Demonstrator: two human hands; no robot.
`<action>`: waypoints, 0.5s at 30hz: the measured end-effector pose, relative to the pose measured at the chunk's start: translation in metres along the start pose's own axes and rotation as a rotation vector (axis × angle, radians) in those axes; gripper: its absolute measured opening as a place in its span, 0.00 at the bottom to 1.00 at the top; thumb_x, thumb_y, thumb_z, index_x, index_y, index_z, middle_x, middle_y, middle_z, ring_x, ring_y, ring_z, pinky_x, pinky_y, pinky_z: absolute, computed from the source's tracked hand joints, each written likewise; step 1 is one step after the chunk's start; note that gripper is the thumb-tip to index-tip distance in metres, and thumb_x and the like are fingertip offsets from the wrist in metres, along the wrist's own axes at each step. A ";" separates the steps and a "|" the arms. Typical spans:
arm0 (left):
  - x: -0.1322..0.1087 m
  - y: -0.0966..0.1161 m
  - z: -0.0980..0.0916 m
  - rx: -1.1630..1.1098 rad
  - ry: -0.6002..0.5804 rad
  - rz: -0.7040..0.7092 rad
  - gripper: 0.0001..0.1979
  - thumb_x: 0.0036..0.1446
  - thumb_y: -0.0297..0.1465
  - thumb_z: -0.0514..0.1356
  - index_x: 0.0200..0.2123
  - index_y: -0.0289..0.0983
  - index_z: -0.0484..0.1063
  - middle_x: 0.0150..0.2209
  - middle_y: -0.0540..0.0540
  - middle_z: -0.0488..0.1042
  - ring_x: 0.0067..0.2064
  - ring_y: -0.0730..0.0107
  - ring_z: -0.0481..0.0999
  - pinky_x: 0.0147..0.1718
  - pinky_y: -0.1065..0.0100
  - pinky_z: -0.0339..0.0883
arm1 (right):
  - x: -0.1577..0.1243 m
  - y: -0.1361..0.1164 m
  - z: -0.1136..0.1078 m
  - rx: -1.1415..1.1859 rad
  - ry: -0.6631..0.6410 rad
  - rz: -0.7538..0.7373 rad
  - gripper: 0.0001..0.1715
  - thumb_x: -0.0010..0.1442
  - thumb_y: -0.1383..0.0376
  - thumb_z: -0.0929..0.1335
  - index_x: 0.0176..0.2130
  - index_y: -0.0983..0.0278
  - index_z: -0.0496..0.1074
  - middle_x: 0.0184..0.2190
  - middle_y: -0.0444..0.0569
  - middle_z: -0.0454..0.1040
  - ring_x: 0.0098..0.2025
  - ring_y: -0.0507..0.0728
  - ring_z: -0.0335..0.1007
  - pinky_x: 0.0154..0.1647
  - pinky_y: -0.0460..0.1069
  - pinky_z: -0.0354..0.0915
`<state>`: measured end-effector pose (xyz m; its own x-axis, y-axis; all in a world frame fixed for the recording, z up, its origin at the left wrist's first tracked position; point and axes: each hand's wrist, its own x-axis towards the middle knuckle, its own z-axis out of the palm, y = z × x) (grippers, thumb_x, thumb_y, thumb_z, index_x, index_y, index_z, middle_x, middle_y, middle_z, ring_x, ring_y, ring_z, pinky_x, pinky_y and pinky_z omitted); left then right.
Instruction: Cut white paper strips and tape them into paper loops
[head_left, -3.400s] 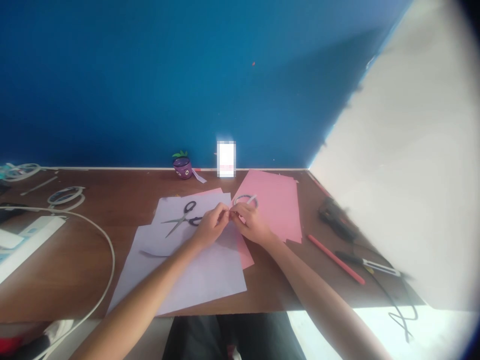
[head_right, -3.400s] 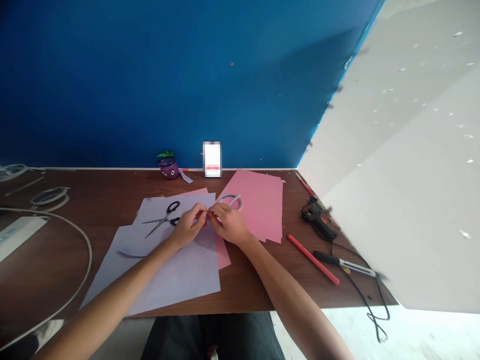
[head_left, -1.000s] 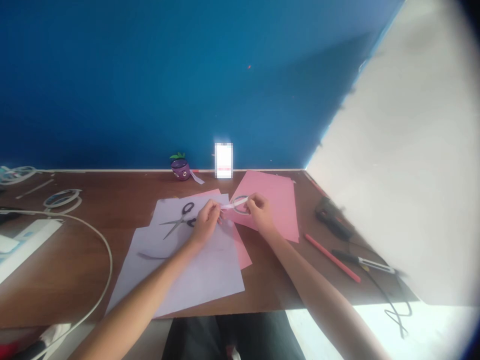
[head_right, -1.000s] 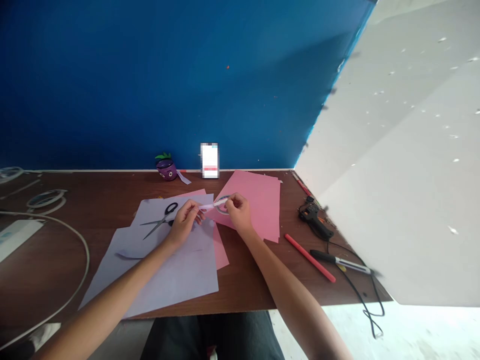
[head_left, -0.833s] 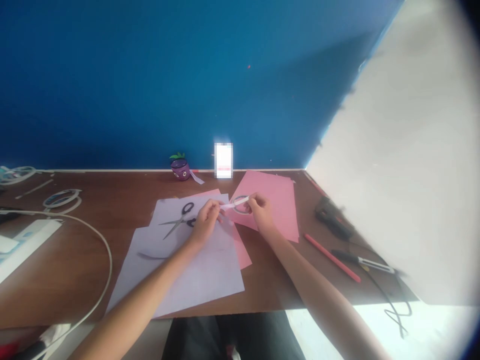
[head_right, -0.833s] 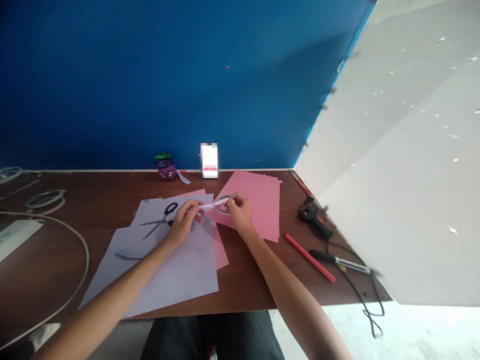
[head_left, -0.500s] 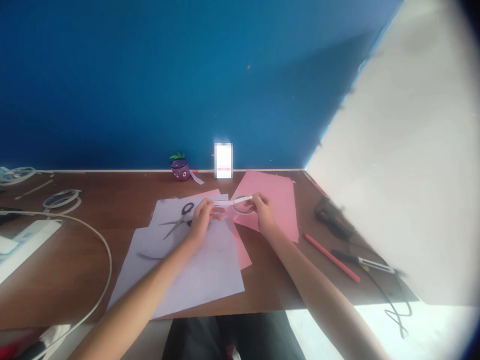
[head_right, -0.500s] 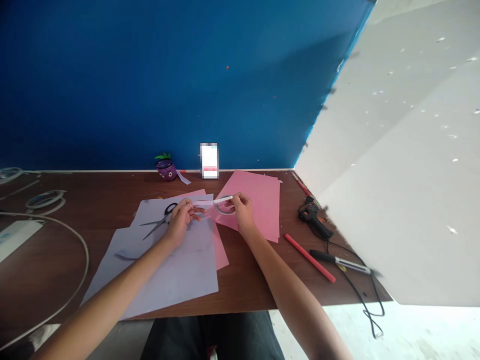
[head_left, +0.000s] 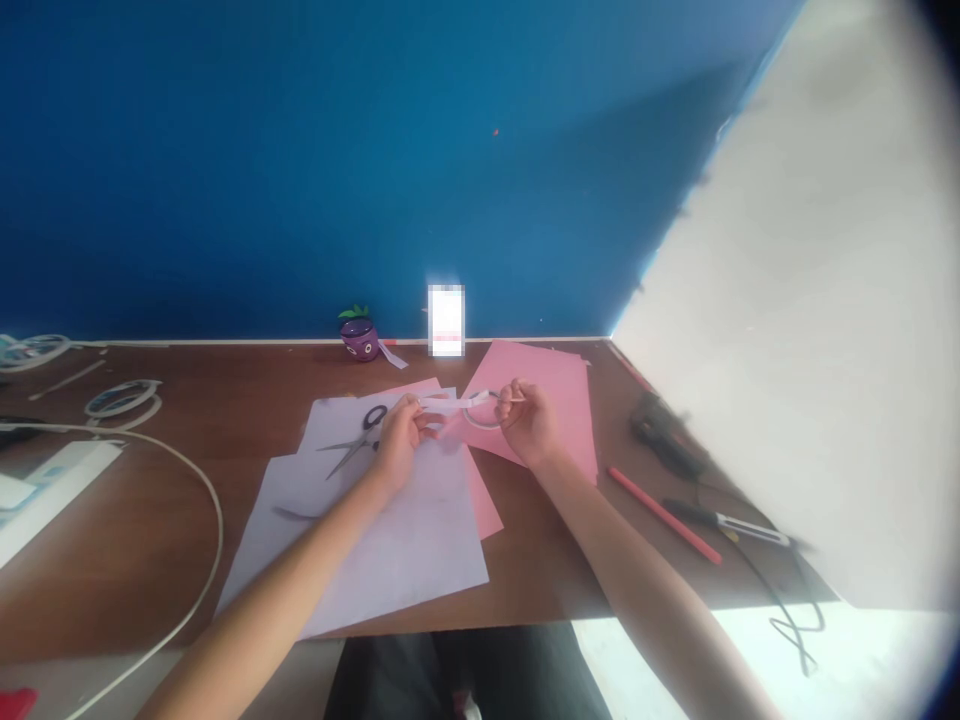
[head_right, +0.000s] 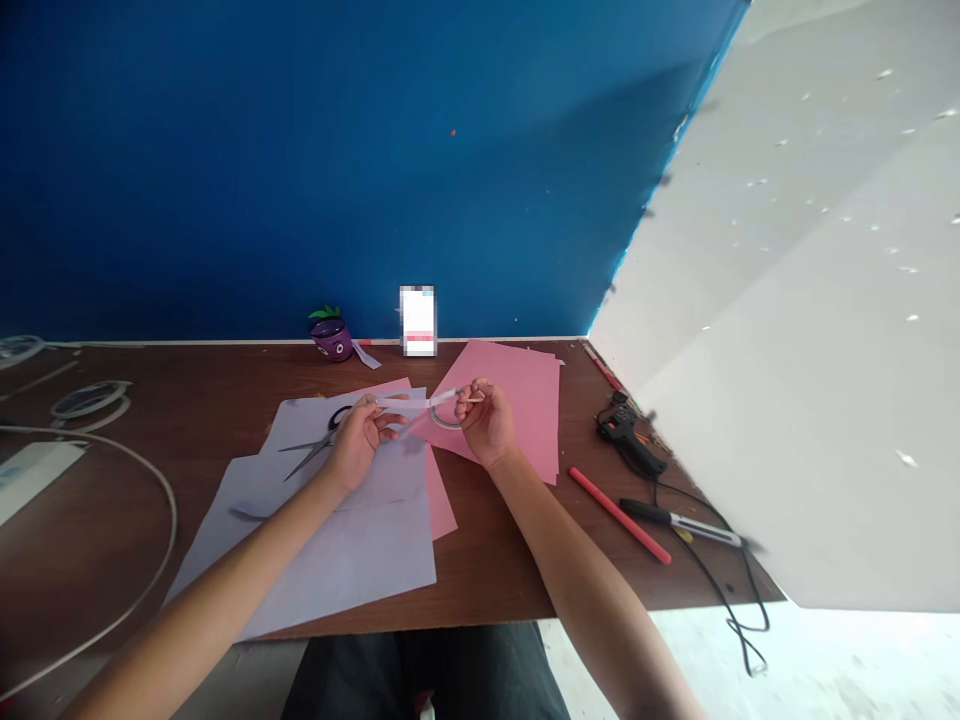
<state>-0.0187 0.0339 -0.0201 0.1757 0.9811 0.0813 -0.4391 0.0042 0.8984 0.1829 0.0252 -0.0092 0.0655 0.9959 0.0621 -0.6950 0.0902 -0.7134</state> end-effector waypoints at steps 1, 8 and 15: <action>0.001 -0.001 -0.001 -0.014 0.006 0.000 0.11 0.54 0.35 0.57 0.27 0.37 0.59 0.36 0.47 0.75 0.35 0.65 0.79 0.25 0.71 0.65 | 0.000 0.000 0.001 -0.030 -0.008 -0.015 0.08 0.56 0.59 0.66 0.29 0.59 0.63 0.24 0.40 0.65 0.24 0.49 0.61 0.26 0.46 0.60; 0.003 -0.003 -0.004 -0.044 0.009 0.010 0.10 0.53 0.34 0.58 0.28 0.37 0.59 0.31 0.49 0.73 0.34 0.65 0.79 0.25 0.71 0.65 | -0.003 0.006 0.003 -0.580 -0.001 -0.159 0.18 0.47 0.63 0.72 0.37 0.58 0.64 0.26 0.38 0.64 0.28 0.50 0.61 0.31 0.47 0.59; 0.010 0.013 -0.010 -0.142 0.129 -0.008 0.08 0.51 0.33 0.58 0.29 0.37 0.60 0.37 0.45 0.78 0.32 0.70 0.78 0.25 0.74 0.65 | 0.001 0.000 -0.010 -1.169 0.077 -0.373 0.12 0.53 0.64 0.67 0.40 0.60 0.69 0.28 0.43 0.67 0.30 0.54 0.64 0.34 0.49 0.60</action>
<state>-0.0313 0.0455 -0.0118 0.0696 0.9975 0.0099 -0.5595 0.0308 0.8282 0.1902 0.0261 -0.0160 0.1921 0.9036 0.3828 0.4322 0.2723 -0.8597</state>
